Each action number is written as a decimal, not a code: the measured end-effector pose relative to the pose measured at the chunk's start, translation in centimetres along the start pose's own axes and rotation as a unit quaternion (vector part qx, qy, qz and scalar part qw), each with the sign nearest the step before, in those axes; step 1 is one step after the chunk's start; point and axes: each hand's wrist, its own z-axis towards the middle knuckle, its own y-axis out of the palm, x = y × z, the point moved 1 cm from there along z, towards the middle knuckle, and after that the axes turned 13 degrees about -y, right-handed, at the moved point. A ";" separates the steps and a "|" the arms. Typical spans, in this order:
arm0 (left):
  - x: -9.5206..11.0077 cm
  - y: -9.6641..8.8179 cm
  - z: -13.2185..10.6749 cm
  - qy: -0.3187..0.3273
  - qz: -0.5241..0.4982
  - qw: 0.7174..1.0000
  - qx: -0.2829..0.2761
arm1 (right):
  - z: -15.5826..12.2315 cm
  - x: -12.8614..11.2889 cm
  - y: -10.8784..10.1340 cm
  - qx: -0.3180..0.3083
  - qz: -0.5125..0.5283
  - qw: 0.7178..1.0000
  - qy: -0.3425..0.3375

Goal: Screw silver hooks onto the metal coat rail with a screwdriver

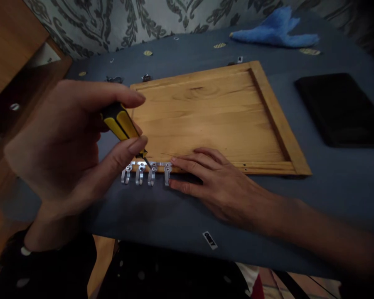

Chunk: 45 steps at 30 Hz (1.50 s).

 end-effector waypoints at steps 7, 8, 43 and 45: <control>0.4 0.6 0.0 -0.026 0.063 0.998 -0.002 | 0.0 -0.1 -0.1 0.004 0.002 1.000 0.008; 0.4 0.6 0.0 -0.023 0.061 0.998 -0.004 | 0.0 -0.1 -0.1 0.002 0.004 1.000 0.009; 0.1 -0.1 0.9 0.002 0.097 0.994 -0.047 | 0.0 0.0 -0.2 -0.003 -0.001 1.000 0.004; 0.1 -0.1 0.8 -0.006 0.079 0.996 -0.045 | 0.0 0.0 -0.2 0.000 -0.003 1.000 0.003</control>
